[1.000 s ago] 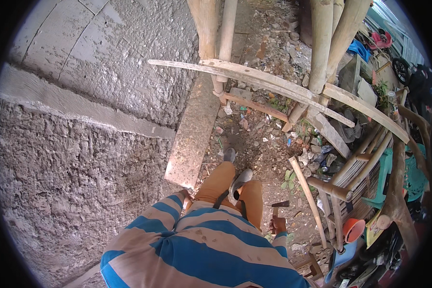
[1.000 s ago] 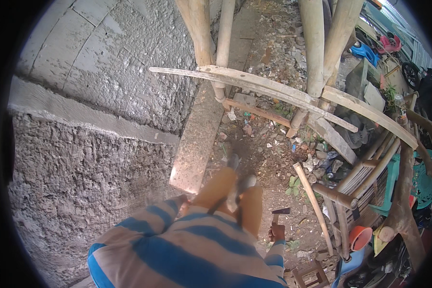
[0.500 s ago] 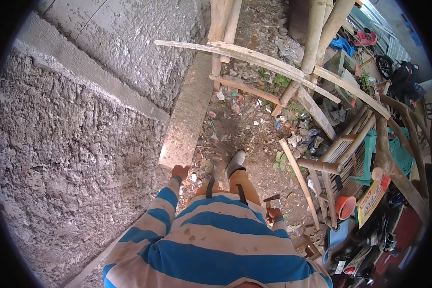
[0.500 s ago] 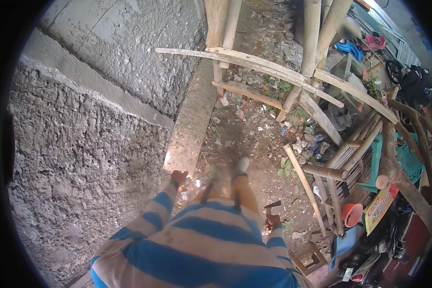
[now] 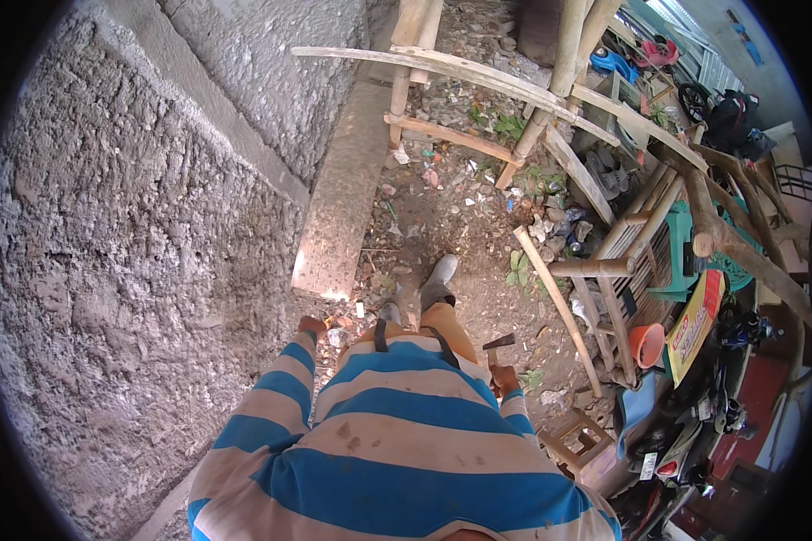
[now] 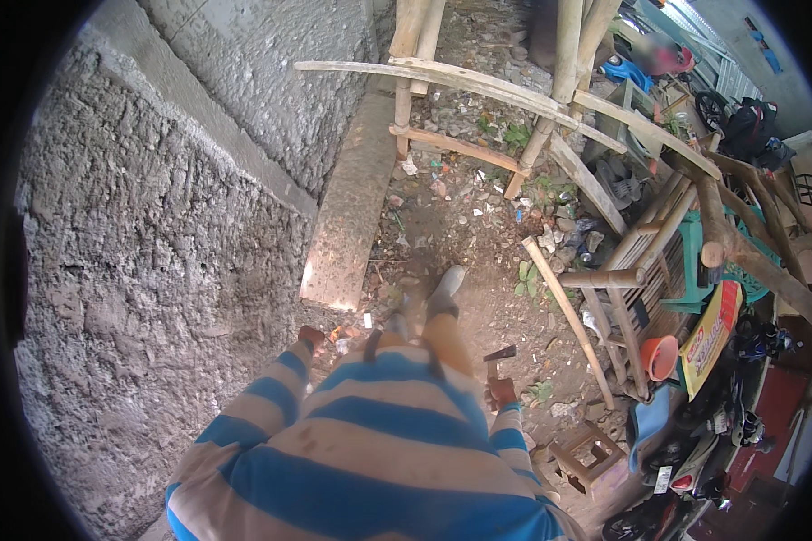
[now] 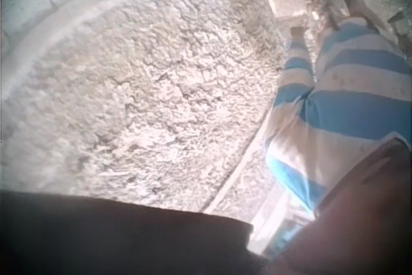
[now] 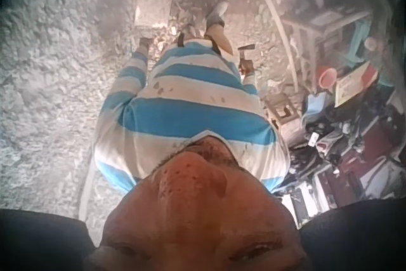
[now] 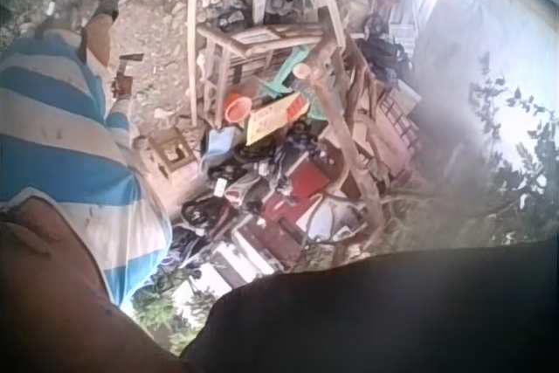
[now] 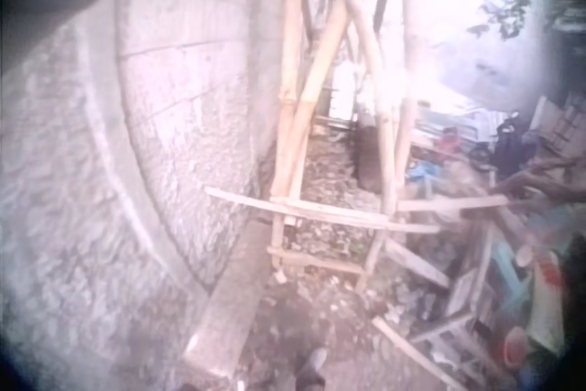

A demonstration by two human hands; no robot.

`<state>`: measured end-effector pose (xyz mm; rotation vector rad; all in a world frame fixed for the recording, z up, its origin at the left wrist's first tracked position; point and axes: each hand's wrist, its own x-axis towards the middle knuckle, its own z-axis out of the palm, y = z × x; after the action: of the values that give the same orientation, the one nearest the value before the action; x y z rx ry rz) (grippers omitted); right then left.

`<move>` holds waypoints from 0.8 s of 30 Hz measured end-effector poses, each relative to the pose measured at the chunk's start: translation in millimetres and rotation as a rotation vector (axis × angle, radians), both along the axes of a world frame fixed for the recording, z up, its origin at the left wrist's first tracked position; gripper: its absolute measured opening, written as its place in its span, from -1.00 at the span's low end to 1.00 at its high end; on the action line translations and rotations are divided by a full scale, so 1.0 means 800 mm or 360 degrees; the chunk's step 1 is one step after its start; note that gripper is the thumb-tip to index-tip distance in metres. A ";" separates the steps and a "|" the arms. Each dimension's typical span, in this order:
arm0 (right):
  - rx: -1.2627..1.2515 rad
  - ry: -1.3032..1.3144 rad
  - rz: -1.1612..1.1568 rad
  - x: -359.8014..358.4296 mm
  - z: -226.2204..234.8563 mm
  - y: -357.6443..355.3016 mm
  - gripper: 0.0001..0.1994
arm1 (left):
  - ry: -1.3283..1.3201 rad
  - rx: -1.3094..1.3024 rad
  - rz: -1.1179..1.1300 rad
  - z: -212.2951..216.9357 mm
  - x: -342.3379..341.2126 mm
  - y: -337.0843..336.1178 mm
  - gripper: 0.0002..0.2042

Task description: The person uses a hammer to split a piece of wood on a bamboo workbench. They then move to a bamboo scaffolding structure, where they use pliers to cut a wire and a hammer to secure wooden planks to the bamboo poles.

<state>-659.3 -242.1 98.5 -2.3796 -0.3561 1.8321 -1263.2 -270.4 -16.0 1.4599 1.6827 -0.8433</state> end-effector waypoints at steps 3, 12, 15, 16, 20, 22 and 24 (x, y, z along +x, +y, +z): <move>-0.0073 -0.0112 -0.0067 0.004 -0.029 -0.077 -0.74 | -0.0161 -0.0396 -0.0228 0.000 0.023 -0.100 -0.71; -0.0198 -0.0238 0.0186 0.015 -0.056 -0.171 -0.73 | -0.0400 0.0376 0.1032 -0.046 0.054 -0.125 -0.55; -0.0168 -0.0308 0.0186 0.038 -0.077 -0.164 -0.73 | -0.0163 0.0681 0.1144 0.030 0.082 -0.005 -0.35; -0.0181 -0.0357 0.0187 0.050 -0.070 -0.154 -0.73 | -0.0188 0.0699 0.1068 0.028 0.080 0.021 -0.42; -0.0041 -0.0311 -0.0073 0.082 -0.078 -0.120 -0.72 | -0.0384 0.0877 0.1310 0.051 0.056 0.085 -0.47; 0.0133 -0.0181 -0.0301 0.090 -0.034 -0.066 -0.71 | -0.0330 0.0933 0.1477 0.061 0.059 0.090 -0.43; 0.0190 -0.0129 -0.0287 0.106 -0.014 -0.037 -0.67 | -0.0246 0.0868 0.1037 0.047 0.059 0.079 -0.46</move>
<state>-574.1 -271.5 87.4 -2.3258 -0.2424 1.5954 -1216.3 -207.0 21.8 1.1255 2.1736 0.0895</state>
